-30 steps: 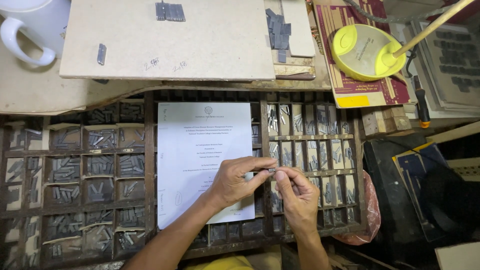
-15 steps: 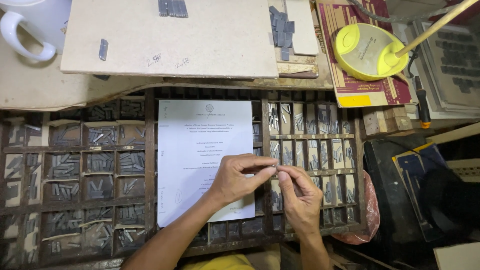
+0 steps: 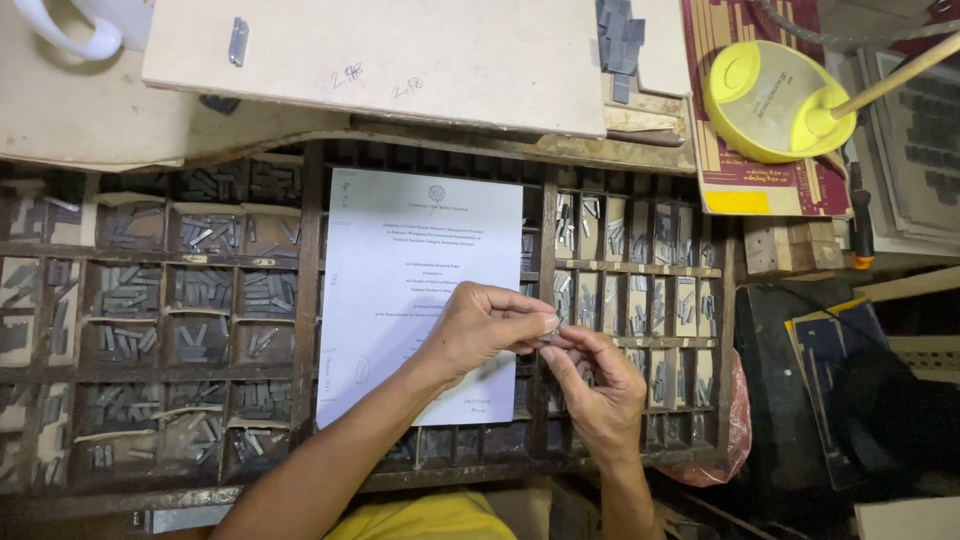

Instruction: The person is picking individual metal type characters from a storage case and arranging them into a layout for hot foil stamping.

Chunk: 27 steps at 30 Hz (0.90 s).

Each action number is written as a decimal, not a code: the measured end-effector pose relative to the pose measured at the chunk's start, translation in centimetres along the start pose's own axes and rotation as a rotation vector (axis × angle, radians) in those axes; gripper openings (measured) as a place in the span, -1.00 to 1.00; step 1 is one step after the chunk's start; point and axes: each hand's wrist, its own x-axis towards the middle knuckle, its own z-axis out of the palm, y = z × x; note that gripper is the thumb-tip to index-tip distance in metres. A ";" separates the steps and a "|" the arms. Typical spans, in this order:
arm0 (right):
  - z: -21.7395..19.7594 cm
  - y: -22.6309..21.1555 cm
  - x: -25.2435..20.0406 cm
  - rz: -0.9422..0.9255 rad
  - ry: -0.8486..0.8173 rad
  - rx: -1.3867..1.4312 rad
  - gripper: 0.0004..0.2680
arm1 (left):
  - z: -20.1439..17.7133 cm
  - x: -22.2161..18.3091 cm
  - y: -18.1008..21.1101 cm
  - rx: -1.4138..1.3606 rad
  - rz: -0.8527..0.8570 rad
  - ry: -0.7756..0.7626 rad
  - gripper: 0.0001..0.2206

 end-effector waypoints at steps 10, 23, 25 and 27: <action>-0.4 0.6 0.3 -0.188 -0.026 -0.123 -0.82 | -0.3 0.3 -0.5 -0.035 -0.043 -0.060 -0.78; -0.9 0.9 0.1 -0.161 -0.053 -0.143 -0.78 | -0.3 0.0 -0.1 0.004 -0.080 -0.104 -0.77; -0.8 0.7 0.1 -0.143 -0.048 -0.162 -0.76 | -0.3 0.0 -0.1 0.015 -0.073 -0.109 -0.78; -1.0 0.4 0.2 -0.124 -0.044 -0.180 -0.74 | -0.3 -0.1 -0.1 0.026 -0.068 -0.112 -0.79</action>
